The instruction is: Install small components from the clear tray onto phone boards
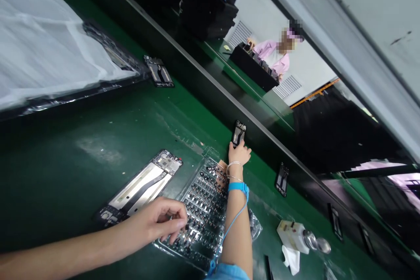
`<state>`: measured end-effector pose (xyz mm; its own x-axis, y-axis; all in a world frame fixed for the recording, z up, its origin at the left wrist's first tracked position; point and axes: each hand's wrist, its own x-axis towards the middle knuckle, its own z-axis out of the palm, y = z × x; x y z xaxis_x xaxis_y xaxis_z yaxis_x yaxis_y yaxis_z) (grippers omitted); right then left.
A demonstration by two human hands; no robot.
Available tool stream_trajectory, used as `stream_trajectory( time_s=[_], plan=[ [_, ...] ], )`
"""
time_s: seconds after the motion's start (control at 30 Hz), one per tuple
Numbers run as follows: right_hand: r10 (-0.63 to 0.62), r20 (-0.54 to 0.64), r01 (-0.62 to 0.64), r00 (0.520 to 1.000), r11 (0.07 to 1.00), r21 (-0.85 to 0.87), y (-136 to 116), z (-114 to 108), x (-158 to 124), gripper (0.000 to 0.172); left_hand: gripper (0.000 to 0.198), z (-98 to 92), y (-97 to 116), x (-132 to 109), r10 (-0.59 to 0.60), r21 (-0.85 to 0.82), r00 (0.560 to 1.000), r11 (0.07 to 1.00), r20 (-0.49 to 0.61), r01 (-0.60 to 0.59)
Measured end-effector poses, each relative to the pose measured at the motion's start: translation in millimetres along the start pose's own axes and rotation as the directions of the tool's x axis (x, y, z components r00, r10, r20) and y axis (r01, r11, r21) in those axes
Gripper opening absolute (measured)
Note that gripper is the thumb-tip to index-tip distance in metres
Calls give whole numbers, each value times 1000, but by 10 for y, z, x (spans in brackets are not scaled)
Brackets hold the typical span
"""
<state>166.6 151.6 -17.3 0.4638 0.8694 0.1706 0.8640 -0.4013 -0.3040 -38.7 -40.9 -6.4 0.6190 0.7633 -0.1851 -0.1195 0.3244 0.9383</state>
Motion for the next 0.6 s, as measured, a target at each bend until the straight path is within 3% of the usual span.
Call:
stream_trajectory(
  time_s=[0.1, 0.2, 0.33, 0.4, 0.47, 0.53, 0.6],
  plan=[
    [49, 1, -49, 999, 987, 151, 62, -201, 42, 33, 20, -24, -8, -2, 31, 3, 999, 1000, -20, -31],
    [1, 37, -13, 999, 943, 333, 197, -501, -212, 44, 19, -65, -8, 9, 110, -36, 990, 993, -90, -114],
    [-177, 33, 141, 984, 871, 471, 417, -810, -1205, 57, 18, -127, 52, 26, 202, -175, 957, 955, -210, -240],
    [-350, -65, 348, 935, 859, 377, 524, -875, -1786, 56, 17, -148, 97, 20, 202, -230, 946, 937, -255, -262],
    [-404, -121, 416, 907, 814, 405, 617, -884, -2233, 57, 19, -150, 130, 1, 172, -219, 949, 948, -264, -233],
    [-292, 7, 228, 956, 760, 609, 682, -857, -2470, 67, 23, -126, 133, -25, 139, -158, 970, 972, -197, -172],
    [-101, 190, -82, 977, 641, 763, 710, -823, -2523, 63, 27, -83, 103, -50, 88, -120, 995, 989, -36, -92]
  ],
)
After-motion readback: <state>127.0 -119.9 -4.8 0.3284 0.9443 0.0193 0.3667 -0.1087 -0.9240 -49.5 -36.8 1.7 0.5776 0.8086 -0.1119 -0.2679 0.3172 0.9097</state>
